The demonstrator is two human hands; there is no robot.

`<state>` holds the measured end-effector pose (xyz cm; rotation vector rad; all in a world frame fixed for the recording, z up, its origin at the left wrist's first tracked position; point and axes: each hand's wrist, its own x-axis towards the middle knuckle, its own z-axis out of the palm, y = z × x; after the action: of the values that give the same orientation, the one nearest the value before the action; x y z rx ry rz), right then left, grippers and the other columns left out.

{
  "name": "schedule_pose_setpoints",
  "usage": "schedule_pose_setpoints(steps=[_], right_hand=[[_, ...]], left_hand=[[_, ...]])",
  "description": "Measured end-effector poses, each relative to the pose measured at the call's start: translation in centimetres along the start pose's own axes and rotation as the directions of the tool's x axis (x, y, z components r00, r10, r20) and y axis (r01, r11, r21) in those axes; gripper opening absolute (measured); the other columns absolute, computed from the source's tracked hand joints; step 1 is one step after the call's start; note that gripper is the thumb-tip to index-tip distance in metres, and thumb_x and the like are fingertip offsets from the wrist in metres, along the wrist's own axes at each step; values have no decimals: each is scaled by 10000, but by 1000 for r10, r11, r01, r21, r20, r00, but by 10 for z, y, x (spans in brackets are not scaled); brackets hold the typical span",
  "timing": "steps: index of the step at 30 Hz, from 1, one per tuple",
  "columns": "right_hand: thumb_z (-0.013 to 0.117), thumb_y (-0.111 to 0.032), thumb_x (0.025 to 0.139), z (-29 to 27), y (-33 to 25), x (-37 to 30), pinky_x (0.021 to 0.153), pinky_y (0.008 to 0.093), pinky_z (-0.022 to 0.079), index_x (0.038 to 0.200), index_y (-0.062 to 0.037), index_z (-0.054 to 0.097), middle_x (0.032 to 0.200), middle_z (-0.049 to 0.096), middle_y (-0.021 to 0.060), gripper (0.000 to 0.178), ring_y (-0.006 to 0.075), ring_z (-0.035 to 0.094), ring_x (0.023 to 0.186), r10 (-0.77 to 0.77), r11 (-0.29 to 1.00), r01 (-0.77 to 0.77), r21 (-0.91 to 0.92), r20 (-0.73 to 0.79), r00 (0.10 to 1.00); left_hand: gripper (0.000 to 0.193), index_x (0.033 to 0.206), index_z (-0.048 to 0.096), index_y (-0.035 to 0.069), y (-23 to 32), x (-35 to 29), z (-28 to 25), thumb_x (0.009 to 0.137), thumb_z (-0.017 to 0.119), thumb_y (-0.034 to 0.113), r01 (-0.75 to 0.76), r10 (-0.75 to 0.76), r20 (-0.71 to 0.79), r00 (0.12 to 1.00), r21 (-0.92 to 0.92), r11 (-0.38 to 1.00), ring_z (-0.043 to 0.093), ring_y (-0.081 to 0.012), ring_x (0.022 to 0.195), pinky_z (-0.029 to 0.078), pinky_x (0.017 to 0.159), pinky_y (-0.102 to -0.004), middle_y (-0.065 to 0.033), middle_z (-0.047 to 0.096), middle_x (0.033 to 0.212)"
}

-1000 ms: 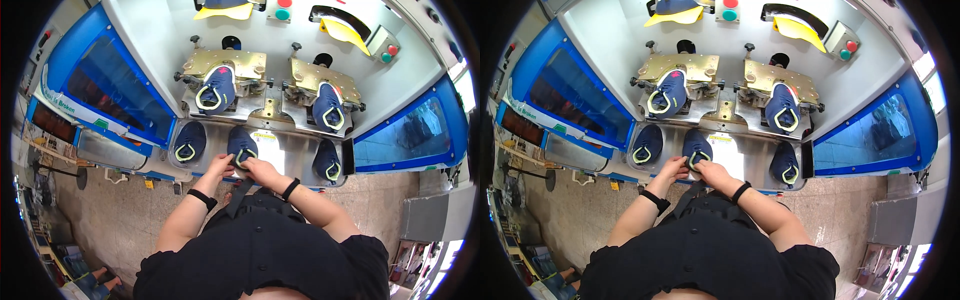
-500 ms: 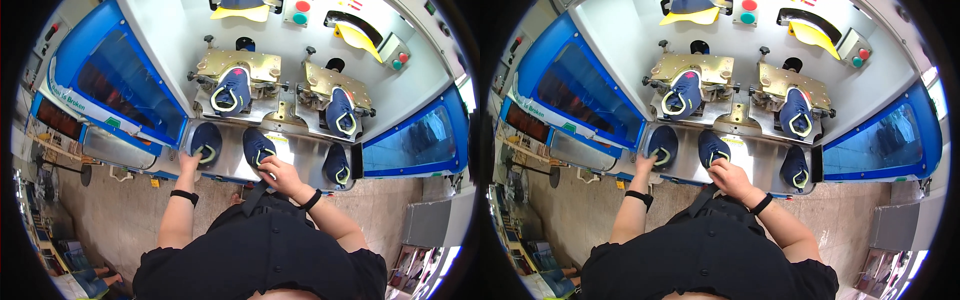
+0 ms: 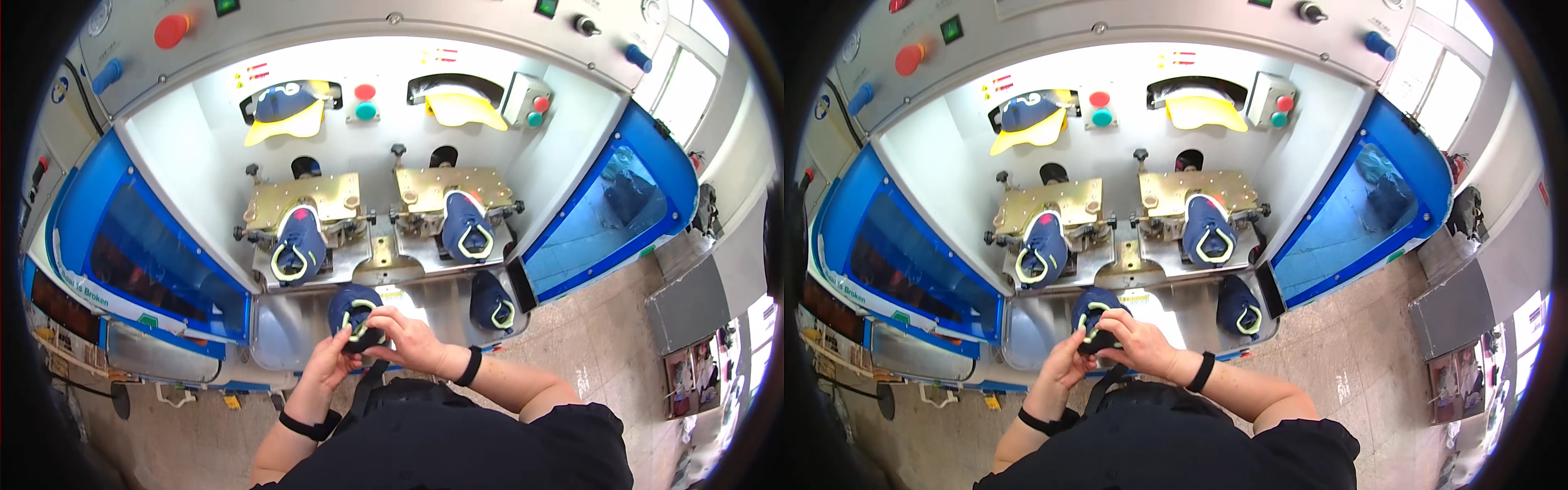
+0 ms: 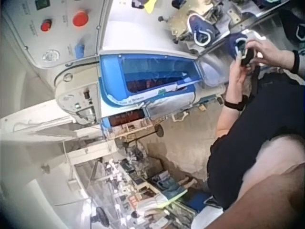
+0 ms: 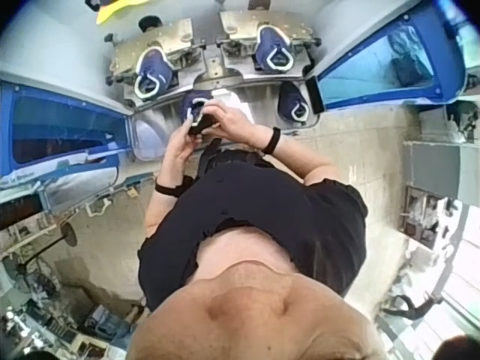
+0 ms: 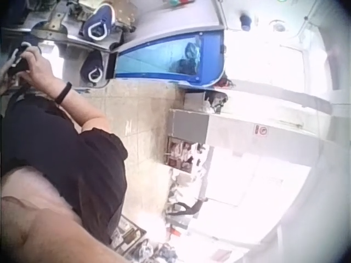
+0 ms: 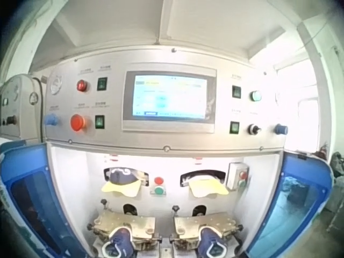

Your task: Operating a shoe lasting machine to process shoe uppers and then placing the items in plastic bags.

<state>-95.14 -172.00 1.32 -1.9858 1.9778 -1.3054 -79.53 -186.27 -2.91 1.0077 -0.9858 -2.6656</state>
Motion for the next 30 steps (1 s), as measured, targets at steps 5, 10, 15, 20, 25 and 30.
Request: schedule_pose_setpoints(steps=[5,10,15,20,25,30], right_hand=[[771,-214,752,-45,-22,9,685,353,526,967,-111,604,955,610,53,290,268,634,844,44,989,-14,-145,204,978],[801,-48,664,-143,-23,42,720,387,515,913,-73,589,895,609,95,327,308,613,844,-149,953,60,-298,-287,946],[742,-97,751,-241,41,119,757,436,476,987,-34,546,948,565,170,313,391,574,894,-177,899,-66,-433,-496,850],[741,-182,762,-280,124,188,842,412,487,1003,-63,573,1013,592,161,317,358,593,974,-132,891,-137,-433,-536,834],[654,4,758,-272,178,209,834,356,512,1208,-125,519,1205,530,136,488,320,611,944,134,953,-264,-151,-571,810],[473,126,703,-254,209,178,854,344,505,1206,-46,467,1389,425,183,532,329,556,1088,-101,926,-293,-237,-906,412]], left_hand=[[251,1062,526,48,3,-9,29,957,595,266,-115,101,99,990,148,982,684,-208,696,565,572,-311,-93,670,905],[238,1114,517,48,19,-27,30,991,524,251,-170,158,175,972,58,984,637,-322,1014,572,739,-371,-179,600,1167],[222,1096,521,35,16,-31,23,983,532,226,-164,155,122,980,69,984,625,-301,1025,565,773,-386,-161,603,1149],[223,1032,559,22,5,-35,20,991,505,234,-169,165,38,986,117,979,609,-366,1034,560,797,-451,-224,586,1175],[206,1028,544,28,5,-46,16,989,508,227,-201,206,-13,979,156,967,605,-354,1030,545,805,-462,-215,585,1171],[236,1136,572,61,-2,-62,2,981,536,235,-276,277,16,961,171,946,622,-254,1036,554,798,-376,-128,621,1153]])
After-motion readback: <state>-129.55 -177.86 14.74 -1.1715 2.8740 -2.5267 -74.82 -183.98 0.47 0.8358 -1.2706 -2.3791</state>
